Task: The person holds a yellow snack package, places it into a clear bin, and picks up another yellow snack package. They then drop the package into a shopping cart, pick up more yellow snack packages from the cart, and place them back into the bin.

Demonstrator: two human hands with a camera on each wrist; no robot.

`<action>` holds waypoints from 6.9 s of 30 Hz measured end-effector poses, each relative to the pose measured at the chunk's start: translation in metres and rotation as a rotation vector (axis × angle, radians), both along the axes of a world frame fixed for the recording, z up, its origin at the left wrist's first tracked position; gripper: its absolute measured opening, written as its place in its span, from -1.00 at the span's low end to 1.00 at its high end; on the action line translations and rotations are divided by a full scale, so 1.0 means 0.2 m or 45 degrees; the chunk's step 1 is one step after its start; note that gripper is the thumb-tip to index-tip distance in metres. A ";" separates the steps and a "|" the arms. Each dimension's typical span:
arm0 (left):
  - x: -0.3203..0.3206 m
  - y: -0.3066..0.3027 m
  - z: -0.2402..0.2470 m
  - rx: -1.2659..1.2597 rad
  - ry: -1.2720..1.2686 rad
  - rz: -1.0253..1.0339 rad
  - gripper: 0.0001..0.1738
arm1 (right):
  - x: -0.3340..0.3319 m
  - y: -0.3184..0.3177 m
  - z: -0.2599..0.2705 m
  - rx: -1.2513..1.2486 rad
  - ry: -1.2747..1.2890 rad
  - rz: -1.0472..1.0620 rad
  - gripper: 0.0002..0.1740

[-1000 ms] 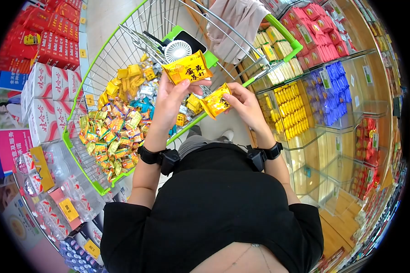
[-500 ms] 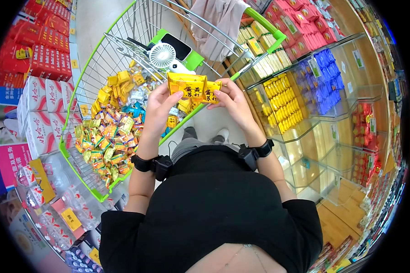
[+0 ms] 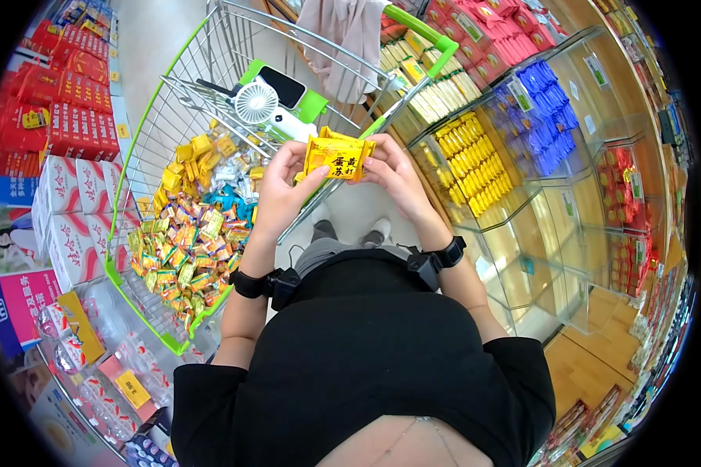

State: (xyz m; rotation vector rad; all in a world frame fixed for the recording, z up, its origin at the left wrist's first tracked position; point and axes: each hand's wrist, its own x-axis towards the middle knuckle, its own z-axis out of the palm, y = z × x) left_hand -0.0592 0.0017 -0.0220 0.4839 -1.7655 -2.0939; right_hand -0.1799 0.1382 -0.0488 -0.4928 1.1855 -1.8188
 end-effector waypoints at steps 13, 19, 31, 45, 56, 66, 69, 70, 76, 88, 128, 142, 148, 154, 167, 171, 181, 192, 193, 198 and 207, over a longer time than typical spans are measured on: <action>-0.14 0.19 -0.07 -0.531 0.033 -0.010 -0.63 | -0.06 0.26 -0.02 -0.044 -0.018 -0.080 -0.71; -0.23 0.35 -0.11 -0.408 0.022 -0.175 -0.56 | -0.10 0.43 0.00 0.031 0.105 -0.103 -0.48; -0.46 0.69 -0.12 -0.266 -0.013 -0.631 -0.41 | -0.21 0.89 -0.04 0.171 0.299 -0.205 -0.52; -0.89 0.96 -0.19 -0.528 -0.021 -1.188 -0.48 | -0.26 1.28 -0.06 0.597 0.915 -0.700 -0.49; -1.26 1.15 -0.22 -0.523 -0.015 -1.533 -0.49 | -0.40 1.36 -0.04 0.838 1.037 -0.995 -0.54; -1.52 1.16 -0.57 -0.715 0.050 -1.807 -0.48 | -0.59 1.36 -0.33 1.180 1.028 -0.822 -0.57; -1.55 1.16 -0.66 -0.780 0.023 -1.907 -0.46 | -0.61 1.36 -0.38 1.269 0.985 -0.676 -0.57; -1.56 1.16 -0.68 -0.814 -0.016 -1.973 -0.45 | -0.61 1.36 -0.40 1.317 1.019 -0.646 -0.58; -1.60 1.14 -0.81 -0.707 -0.190 -2.059 -0.48 | -0.63 1.34 -0.54 1.603 1.090 -0.366 -0.61; -1.61 1.08 -0.92 -0.620 -0.324 -2.045 -0.60 | -0.66 1.21 -0.76 1.932 1.024 0.310 -0.62; -1.64 0.98 -1.01 -0.534 -0.364 -1.876 -0.68 | -0.64 1.18 -1.04 1.919 0.954 0.216 -0.66; -1.65 1.00 -0.99 -0.566 -0.370 -1.860 -0.70 | -0.60 1.21 -1.02 1.909 1.034 0.024 -0.49; -1.66 0.97 -1.01 -0.575 -0.308 -1.825 -0.72 | -0.66 1.18 -1.05 1.899 0.850 0.155 -0.45; -1.65 0.95 -0.99 -0.554 -0.308 -1.796 -0.73 | -0.68 1.23 -1.07 1.769 1.023 0.327 -0.44; -1.66 0.97 -0.99 -0.617 -0.422 -1.833 -0.72 | -0.77 1.30 -1.06 1.680 0.814 0.544 -0.48; -1.66 0.98 -0.99 -0.617 -0.431 -1.840 -0.72 | -0.74 1.27 -1.04 1.789 0.714 0.527 -0.78; -1.69 1.01 -1.01 -0.570 -0.404 -1.850 -0.72 | -0.68 1.25 -0.91 1.845 0.911 0.404 -0.88; -1.70 0.99 -1.07 -0.555 -0.439 -1.820 -0.74 | -0.73 1.26 -1.01 1.746 0.839 0.578 -0.68; -1.70 0.99 -1.07 -0.546 -0.446 -1.813 -0.74 | -0.72 1.26 -1.01 1.745 0.840 0.579 -0.68; -1.70 0.99 -1.06 -0.536 -0.438 -1.794 -0.75 | -0.68 1.20 -1.07 1.879 0.858 0.471 -0.71; -1.73 0.98 -1.04 -0.672 -0.469 -1.854 -0.72 | -0.66 1.25 -1.17 1.832 0.882 0.413 -0.82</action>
